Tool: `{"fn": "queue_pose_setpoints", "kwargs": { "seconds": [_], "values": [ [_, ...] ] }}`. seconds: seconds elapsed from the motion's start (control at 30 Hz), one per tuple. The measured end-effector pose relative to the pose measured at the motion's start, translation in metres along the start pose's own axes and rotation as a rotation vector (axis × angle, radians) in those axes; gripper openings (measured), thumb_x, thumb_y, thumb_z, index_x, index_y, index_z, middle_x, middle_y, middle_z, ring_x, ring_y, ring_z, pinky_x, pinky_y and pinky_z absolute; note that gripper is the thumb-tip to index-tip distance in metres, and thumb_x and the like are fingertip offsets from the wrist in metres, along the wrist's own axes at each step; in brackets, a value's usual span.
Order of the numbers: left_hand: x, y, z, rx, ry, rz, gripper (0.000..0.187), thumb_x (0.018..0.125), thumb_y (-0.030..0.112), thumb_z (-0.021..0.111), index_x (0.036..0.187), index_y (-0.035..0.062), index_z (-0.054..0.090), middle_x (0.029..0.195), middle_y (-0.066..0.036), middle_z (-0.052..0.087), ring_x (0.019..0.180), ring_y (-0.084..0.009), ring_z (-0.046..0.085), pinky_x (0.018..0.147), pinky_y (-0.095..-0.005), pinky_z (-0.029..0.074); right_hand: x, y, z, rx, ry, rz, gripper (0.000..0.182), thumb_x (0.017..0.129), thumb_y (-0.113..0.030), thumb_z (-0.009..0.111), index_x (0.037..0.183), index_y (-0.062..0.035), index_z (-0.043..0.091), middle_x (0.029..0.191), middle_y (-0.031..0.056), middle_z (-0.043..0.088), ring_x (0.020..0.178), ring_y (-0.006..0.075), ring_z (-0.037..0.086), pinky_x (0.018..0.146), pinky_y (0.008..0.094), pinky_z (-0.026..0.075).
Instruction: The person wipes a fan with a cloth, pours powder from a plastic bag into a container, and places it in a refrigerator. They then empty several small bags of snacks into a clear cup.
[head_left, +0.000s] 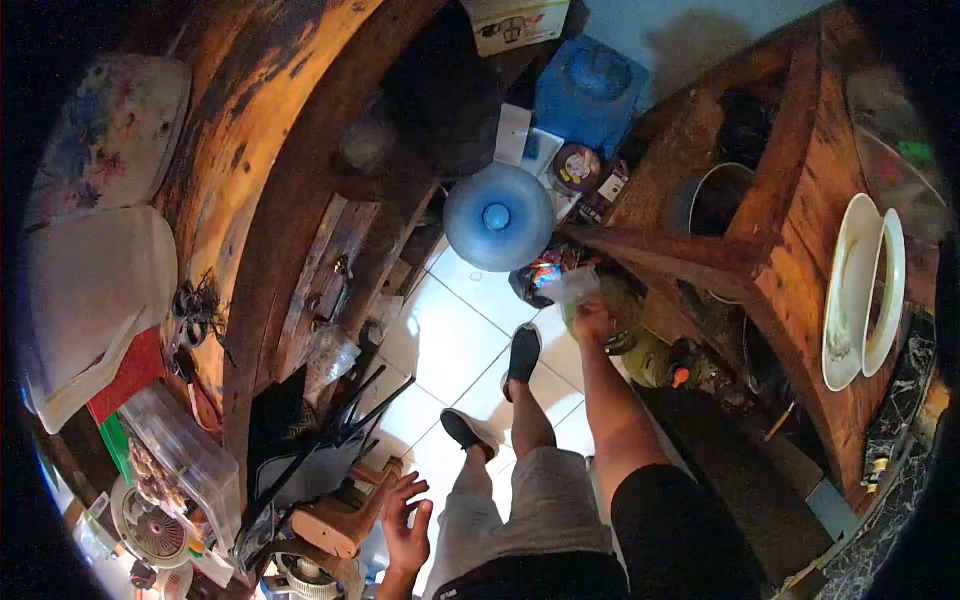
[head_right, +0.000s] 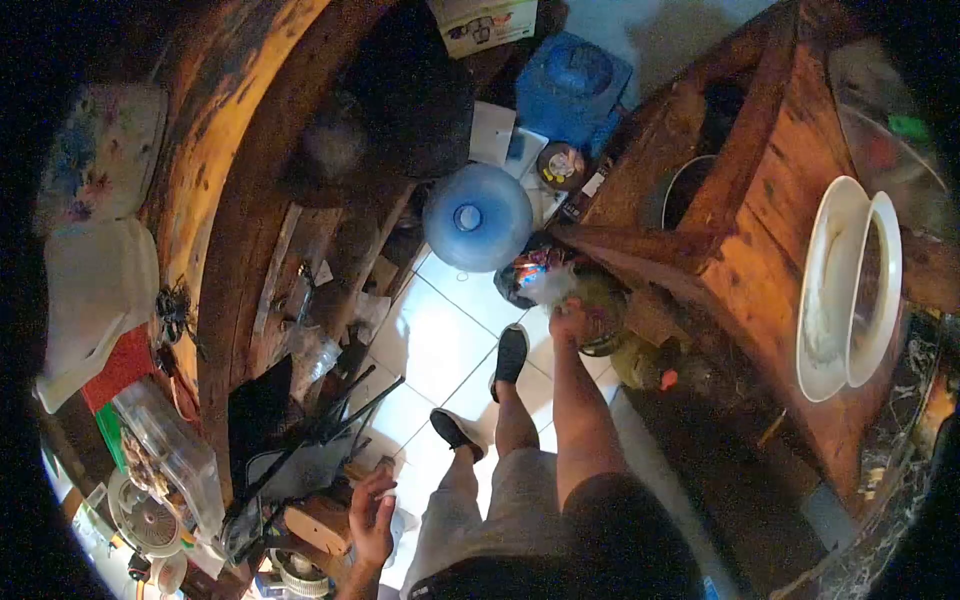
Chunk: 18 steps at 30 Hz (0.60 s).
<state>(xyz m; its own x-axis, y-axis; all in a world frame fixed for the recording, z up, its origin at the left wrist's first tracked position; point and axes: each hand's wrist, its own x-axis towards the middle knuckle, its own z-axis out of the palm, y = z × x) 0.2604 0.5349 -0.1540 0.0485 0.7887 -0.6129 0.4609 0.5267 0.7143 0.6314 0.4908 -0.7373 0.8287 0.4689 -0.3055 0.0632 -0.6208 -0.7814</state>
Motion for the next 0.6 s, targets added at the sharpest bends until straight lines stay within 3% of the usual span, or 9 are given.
{"fn": "queue_pose_setpoints", "kwargs": {
  "seconds": [0.03,0.1,0.13,0.17,0.23,0.33,0.43,0.5,0.6],
  "values": [
    [-0.003,0.000,0.000,-0.022,0.023,-0.020,0.026,0.097,0.013,0.068,0.119,0.0009,0.066,0.138,-0.019,0.056,0.122,-0.0273,0.060,0.092,-0.0350,0.054,0.006,-0.032,-0.029,-0.008,-0.008,0.008,0.032,0.078,-0.015,0.075,0.108,-0.0122,0.064,0.093,0.0118,0.070,0.097,0.0324,0.068,0.090,0.0475,0.053],
    [-0.007,0.003,-0.001,-0.016,0.033,0.023,0.026,0.096,0.012,0.069,0.119,0.0005,0.066,0.138,-0.019,0.056,0.123,-0.0274,0.060,0.092,-0.0354,0.055,-0.043,-0.120,-0.052,-0.800,-0.121,-0.332,0.034,0.080,-0.021,0.076,0.110,-0.0125,0.064,0.102,0.0167,0.070,0.101,0.0386,0.066,0.091,0.0501,0.051],
    [-0.008,0.008,-0.002,-0.032,0.053,0.034,0.026,0.096,0.012,0.069,0.119,0.0004,0.066,0.138,-0.019,0.056,0.123,-0.0274,0.060,0.092,-0.0356,0.055,-0.057,-0.214,-0.079,-0.844,-0.409,-0.115,0.030,0.083,-0.020,0.074,0.111,-0.0136,0.064,0.109,0.0171,0.069,0.105,0.0403,0.065,0.091,0.0493,0.051],
    [-0.011,0.013,-0.004,-0.048,0.076,0.048,0.026,0.096,0.012,0.069,0.118,0.0004,0.066,0.138,-0.019,0.056,0.123,-0.0273,0.060,0.092,-0.0358,0.055,-0.061,-0.216,-0.083,-0.840,-0.404,-0.132,0.030,0.083,-0.020,0.074,0.111,-0.0136,0.064,0.109,0.0171,0.069,0.105,0.0403,0.065,0.091,0.0493,0.051],
    [-0.019,0.017,-0.009,-0.060,0.112,0.079,0.026,0.095,0.012,0.070,0.119,0.0011,0.066,0.137,-0.019,0.057,0.122,-0.0281,0.060,0.091,-0.0362,0.056,-0.080,-0.208,-0.094,-0.612,-0.667,-0.417,0.035,0.085,-0.018,0.071,0.118,-0.0112,0.063,0.117,0.0148,0.067,0.110,0.0376,0.064,0.093,0.0504,0.051],
    [-0.035,0.043,-0.026,0.150,0.142,0.219,0.027,0.091,0.009,0.073,0.117,0.0022,0.069,0.133,-0.020,0.061,0.121,-0.0312,0.061,0.089,-0.0374,0.057,-0.109,-0.246,-0.113,-0.544,-0.848,-0.393,0.024,0.087,-0.015,0.070,0.110,-0.0132,0.064,0.108,0.0134,0.069,0.105,0.0360,0.066,0.091,0.0471,0.052],
    [-0.060,0.051,-0.051,0.252,0.223,0.290,0.031,0.086,0.011,0.079,0.115,0.0039,0.070,0.134,-0.018,0.062,0.119,-0.0335,0.063,0.098,-0.0415,0.052,-0.131,-0.252,-0.121,-0.592,-1.013,-0.563,0.021,0.086,-0.012,0.068,0.107,-0.0111,0.064,0.109,0.0116,0.069,0.105,0.0355,0.066,0.090,0.0454,0.053],
    [-0.081,0.053,-0.073,0.270,0.314,0.353,0.033,0.086,0.013,0.080,0.116,0.0059,0.069,0.136,-0.016,0.061,0.121,-0.0328,0.062,0.102,-0.0408,0.049,-0.157,-0.304,-0.128,-0.653,-1.126,-0.605,0.021,0.086,-0.011,0.068,0.107,-0.0099,0.066,0.110,0.0133,0.069,0.101,0.0355,0.067,0.089,0.0449,0.053],
    [-0.122,0.052,-0.108,0.199,0.455,0.367,0.035,0.087,0.014,0.079,0.119,0.0078,0.068,0.138,-0.014,0.059,0.124,-0.0331,0.060,0.103,-0.0410,0.048,-0.205,-0.360,-0.117,-0.530,-1.235,-0.693,0.024,0.090,-0.014,0.070,0.113,-0.0093,0.067,0.106,0.0108,0.070,0.088,0.0252,0.070,0.081,0.0407,0.055]
  ]
}}
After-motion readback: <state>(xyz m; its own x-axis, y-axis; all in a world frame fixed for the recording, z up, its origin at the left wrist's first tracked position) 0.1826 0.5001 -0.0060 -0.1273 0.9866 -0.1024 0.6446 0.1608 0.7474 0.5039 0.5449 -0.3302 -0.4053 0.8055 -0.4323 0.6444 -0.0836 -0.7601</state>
